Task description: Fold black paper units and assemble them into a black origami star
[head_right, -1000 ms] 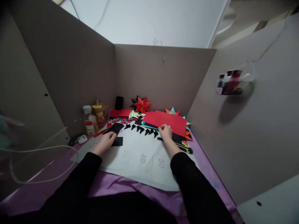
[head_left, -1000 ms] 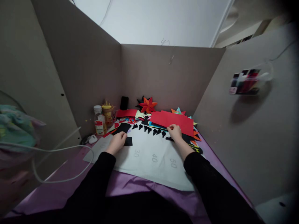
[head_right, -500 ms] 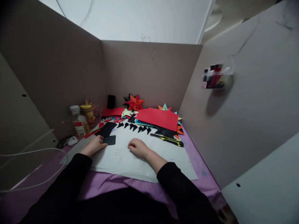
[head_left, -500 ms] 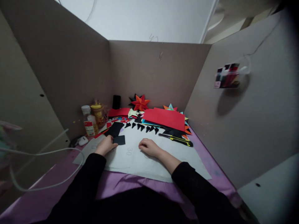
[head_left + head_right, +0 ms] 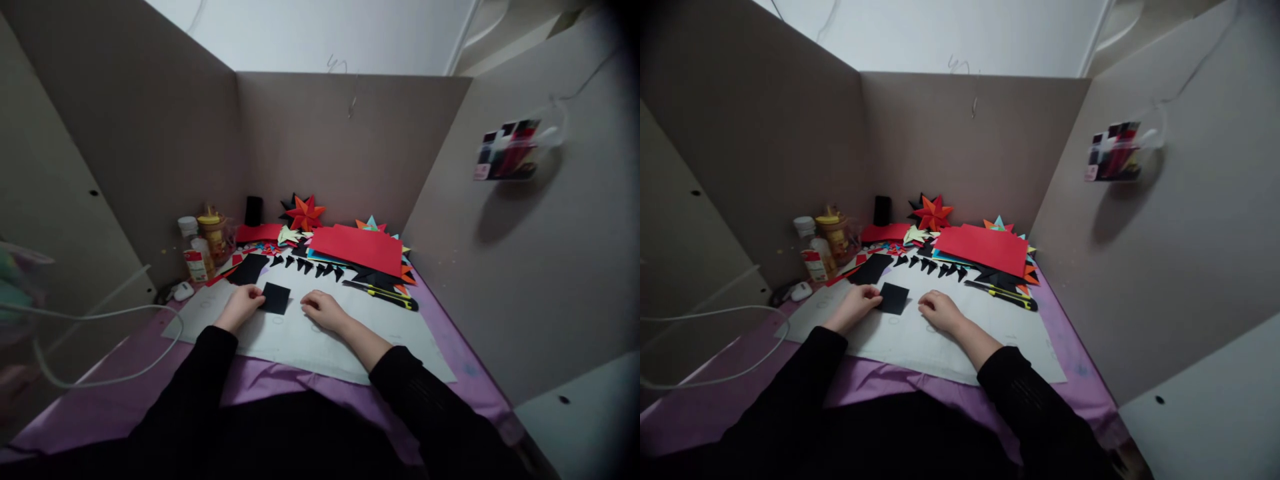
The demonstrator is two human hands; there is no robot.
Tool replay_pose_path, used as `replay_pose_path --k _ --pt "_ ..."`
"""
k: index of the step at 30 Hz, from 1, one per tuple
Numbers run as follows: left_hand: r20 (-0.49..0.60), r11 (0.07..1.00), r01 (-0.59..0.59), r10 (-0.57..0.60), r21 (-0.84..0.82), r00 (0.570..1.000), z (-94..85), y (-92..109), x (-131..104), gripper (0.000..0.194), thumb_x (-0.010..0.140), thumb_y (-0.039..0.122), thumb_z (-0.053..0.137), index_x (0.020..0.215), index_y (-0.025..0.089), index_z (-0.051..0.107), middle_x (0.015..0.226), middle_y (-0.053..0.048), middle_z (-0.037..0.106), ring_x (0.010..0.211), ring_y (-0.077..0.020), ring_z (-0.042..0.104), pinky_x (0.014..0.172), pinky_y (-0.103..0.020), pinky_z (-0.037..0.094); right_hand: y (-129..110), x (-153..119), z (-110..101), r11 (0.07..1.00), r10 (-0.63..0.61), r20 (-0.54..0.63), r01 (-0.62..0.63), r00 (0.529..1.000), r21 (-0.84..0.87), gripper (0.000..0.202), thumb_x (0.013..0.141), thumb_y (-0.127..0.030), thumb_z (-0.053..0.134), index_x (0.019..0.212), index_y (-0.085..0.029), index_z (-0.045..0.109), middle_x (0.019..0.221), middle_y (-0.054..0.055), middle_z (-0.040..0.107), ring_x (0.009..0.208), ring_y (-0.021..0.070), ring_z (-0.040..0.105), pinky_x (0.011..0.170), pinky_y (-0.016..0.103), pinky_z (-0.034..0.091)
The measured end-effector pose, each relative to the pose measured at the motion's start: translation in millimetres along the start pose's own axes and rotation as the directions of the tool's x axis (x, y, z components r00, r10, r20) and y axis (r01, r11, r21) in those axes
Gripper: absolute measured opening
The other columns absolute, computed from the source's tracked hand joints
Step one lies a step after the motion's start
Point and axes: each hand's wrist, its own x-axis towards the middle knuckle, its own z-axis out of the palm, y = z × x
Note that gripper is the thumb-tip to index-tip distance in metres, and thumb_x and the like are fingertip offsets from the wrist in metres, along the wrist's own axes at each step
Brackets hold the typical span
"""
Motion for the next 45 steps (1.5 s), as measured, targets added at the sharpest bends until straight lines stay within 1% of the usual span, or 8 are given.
replay_pose_path --k 5,11,16,24,28,32,37,45 --pt "0.074 0.947 0.072 -0.051 -0.314 0.996 29.1 24.9 -1.5 0.015 0.06 0.026 0.061 0.06 0.014 0.053 0.046 0.005 0.044 0.039 -0.0055 0.035 0.041 -0.02 0.023 -7.0 -3.9 0.0 0.988 -0.155 -0.187 0.151 0.97 -0.035 0.052 0.074 -0.005 0.047 0.123 -0.023 0.045 0.089 0.004 0.056 0.074 0.0151 0.051 0.07 0.029 0.045" --pt "0.294 0.759 0.229 -0.051 -0.609 0.954 51.2 28.2 -0.3 0.018 0.062 0.025 0.062 0.065 0.016 0.047 0.045 0.008 0.034 0.034 -0.0025 0.026 0.036 -0.018 0.011 -11.9 -1.7 -3.6 0.976 -0.214 -0.356 0.216 0.91 -0.035 0.021 0.081 -0.012 0.048 0.093 -0.022 0.062 0.082 0.005 0.055 0.078 0.0174 0.053 0.073 0.032 0.045" --pt "0.362 0.736 0.186 0.087 -0.652 0.928 52.4 20.7 -5.9 0.021 0.061 0.017 0.062 0.077 0.014 0.05 0.055 0.004 0.049 0.041 -0.0045 0.04 0.04 -0.018 0.026 -9.5 3.2 -3.8 0.972 -0.069 -0.344 0.141 0.936 0.189 0.014 0.077 -0.017 0.055 0.087 -0.022 0.064 0.088 0.005 0.056 0.072 0.0147 0.054 0.063 0.028 0.046" --pt "0.397 0.789 0.152 0.124 -0.595 0.91 54.5 15.5 -6.3 0.03 0.065 0.018 0.057 0.094 0.016 0.048 0.05 0.007 0.045 0.037 -0.0058 0.038 0.039 -0.018 0.025 -1.3 2.9 -3.3 0.912 0.003 -0.214 0.085 0.977 0.401 0.045 0.067 -0.005 0.044 0.103 -0.023 0.062 0.108 0.005 0.058 0.095 0.0163 0.055 0.074 0.027 0.045" --pt "0.459 0.845 0.097 0.185 -0.525 0.869 53.9 14.3 -7.3 0.033 0.069 0.022 0.057 0.1 0.017 0.046 0.053 0.007 0.046 0.038 -0.0057 0.038 0.039 -0.017 0.026 1.9 5.9 -5.8 0.872 0.058 -0.188 0.042 0.98 0.488 0.025 0.066 -0.011 0.054 0.086 -0.02 0.068 0.096 0.005 0.062 0.089 0.0177 0.058 0.072 0.028 0.045" --pt "0.279 0.866 -0.139 0.301 -0.48 0.912 53.3 20.8 -10.0 0.035 0.073 0.032 0.058 0.103 0.018 0.045 0.08 -0.001 0.057 0.06 -0.0096 0.052 0.054 -0.021 0.039 -1.7 7.1 -11.8 0.868 0.097 -0.207 0.018 0.973 0.495 0.011 0.068 -0.018 0.061 0.076 -0.019 0.069 0.089 0.006 0.065 0.083 0.0174 0.059 0.071 0.029 0.045" --pt "0.12 0.89 -0.413 0.439 -0.191 0.891 55.8 32.6 -18.8 0.046 0.06 0.031 0.071 0.1 0.018 0.052 0.097 -0.004 0.058 0.087 -0.0172 0.054 0.074 -0.026 0.041 -5.9 4.9 -12.7 0.927 0.04 -0.2 0.039 0.979 0.372 0.01 0.071 -0.017 0.06 0.076 -0.019 0.069 0.084 0.005 0.065 0.08 0.0167 0.059 0.068 0.027 0.045" --pt "0.078 0.853 -0.521 0.521 -0.02 0.85 61.7 29.2 -19.3 0.013 0.076 0.028 0.056 0.076 0.017 0.062 0.076 -0.004 0.064 0.069 -0.0148 0.054 0.065 -0.024 0.04 -5.9 5.3 -10.1 0.897 0.174 -0.226 -0.06 0.958 0.437 0.014 0.071 -0.03 0.063 0.076 -0.017 0.065 0.078 0.003 0.064 0.072 0.015 0.058 0.064 0.027 0.045"
